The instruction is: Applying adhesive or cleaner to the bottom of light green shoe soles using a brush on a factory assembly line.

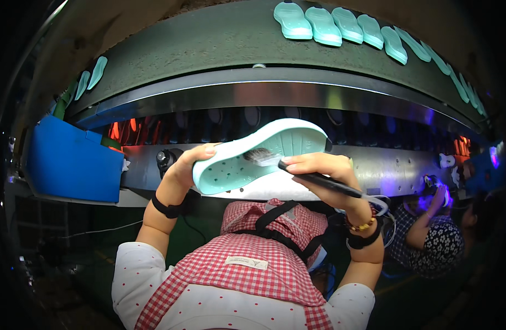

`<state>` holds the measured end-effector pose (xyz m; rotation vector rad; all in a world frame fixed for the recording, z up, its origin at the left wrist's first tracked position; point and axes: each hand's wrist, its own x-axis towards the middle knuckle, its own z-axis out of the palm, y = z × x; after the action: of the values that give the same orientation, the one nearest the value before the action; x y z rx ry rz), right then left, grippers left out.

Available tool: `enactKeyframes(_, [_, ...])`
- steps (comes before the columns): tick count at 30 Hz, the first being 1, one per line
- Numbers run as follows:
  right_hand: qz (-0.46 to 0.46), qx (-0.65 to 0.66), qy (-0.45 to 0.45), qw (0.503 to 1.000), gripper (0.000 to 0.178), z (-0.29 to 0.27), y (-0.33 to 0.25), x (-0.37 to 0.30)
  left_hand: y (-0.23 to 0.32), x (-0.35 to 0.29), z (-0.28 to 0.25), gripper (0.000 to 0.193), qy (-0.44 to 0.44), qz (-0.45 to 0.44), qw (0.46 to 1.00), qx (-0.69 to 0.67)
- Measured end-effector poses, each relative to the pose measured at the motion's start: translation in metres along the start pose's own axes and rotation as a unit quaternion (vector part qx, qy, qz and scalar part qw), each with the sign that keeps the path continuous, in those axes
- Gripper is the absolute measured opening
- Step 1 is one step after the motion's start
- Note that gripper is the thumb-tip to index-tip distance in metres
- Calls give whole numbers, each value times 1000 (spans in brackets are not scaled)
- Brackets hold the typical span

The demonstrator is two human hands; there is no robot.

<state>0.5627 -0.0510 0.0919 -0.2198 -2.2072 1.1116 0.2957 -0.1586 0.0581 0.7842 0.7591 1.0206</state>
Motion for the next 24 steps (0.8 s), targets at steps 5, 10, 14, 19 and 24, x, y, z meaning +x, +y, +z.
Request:
enactKeyframes(5, [21,-3,-85,996,18,10,-13,-10,8,-4,-9,61,60,49,996,-40])
enactKeyframes(10, [-55,57,21,997,20,22,-34,-5,-45,27,-18,75,62,210,927,-306])
enactKeyframes(14, [140,69,45,987,15,43,5,-5,-62,37,17,96,-1,150,931,-333])
enactKeyframes(19, [34,-9,101,994,18,61,4,7,-60,37,29,94,77,181,917,-348])
enactKeyframes(24, [-55,-109,-54,991,22,74,-21,-12,-52,28,7,90,151,244,901,-324])
